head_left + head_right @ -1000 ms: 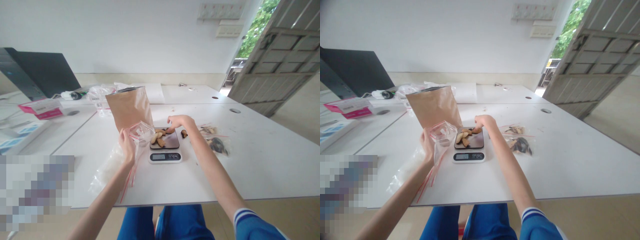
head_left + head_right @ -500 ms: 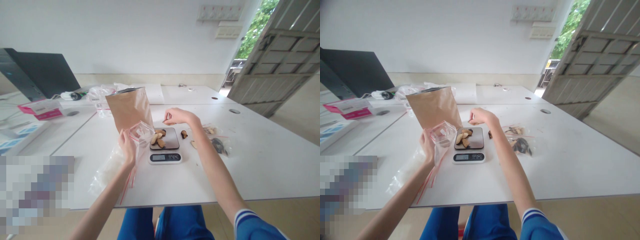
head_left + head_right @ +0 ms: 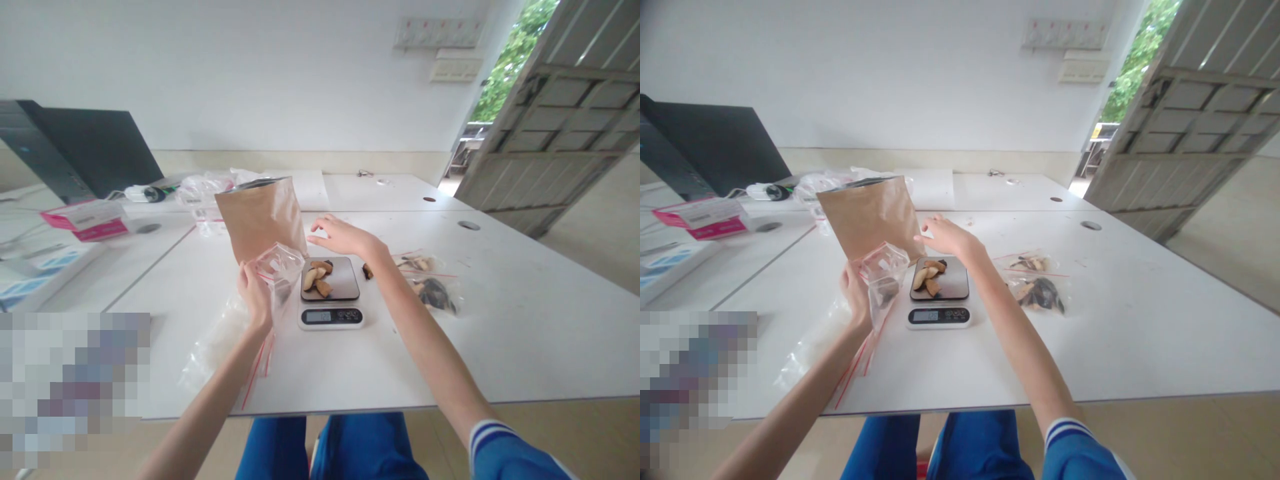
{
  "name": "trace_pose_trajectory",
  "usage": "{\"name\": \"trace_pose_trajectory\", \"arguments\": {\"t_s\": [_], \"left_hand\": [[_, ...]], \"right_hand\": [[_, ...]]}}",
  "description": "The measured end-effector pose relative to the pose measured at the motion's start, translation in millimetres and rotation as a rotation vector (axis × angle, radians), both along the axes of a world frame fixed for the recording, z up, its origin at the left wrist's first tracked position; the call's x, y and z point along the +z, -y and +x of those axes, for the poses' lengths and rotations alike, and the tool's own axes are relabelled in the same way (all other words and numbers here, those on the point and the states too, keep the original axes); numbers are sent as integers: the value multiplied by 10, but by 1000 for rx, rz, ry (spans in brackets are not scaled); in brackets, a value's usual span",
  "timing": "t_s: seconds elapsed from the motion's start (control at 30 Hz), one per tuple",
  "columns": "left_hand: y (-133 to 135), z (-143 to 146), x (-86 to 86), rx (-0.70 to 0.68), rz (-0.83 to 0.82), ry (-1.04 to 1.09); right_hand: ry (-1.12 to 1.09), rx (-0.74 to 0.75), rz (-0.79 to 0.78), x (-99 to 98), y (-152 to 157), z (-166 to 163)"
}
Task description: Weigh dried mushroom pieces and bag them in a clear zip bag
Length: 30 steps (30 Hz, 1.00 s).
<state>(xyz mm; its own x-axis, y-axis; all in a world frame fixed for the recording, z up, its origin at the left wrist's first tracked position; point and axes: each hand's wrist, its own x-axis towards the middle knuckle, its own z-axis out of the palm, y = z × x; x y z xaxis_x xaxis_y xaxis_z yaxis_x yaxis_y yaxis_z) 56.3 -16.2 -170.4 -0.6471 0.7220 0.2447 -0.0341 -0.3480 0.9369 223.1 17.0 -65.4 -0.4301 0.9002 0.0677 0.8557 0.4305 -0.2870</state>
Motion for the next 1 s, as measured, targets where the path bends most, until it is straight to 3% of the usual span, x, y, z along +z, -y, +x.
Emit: {"name": "trace_pose_trajectory", "arguments": {"t_s": [0.1,0.2,0.33,0.43,0.8,1.0], "left_hand": [[-15,7,16,60,3,63],[4,27,53,91,22,82],[43,33,100,112,23,82],[47,27,102,99,15,89],[29,30,69,66,9,108],[24,40,43,70,-2,62]], "right_hand": [[206,-139,-213,-146,78,-189],[255,-262,-251,-377,212,-488],[286,-367,-148,-655,331,-751],[284,-399,-28,-750,337,-800],[138,-428,113,-769,113,-730],[-42,-411,157,-626,-54,-503]]}}
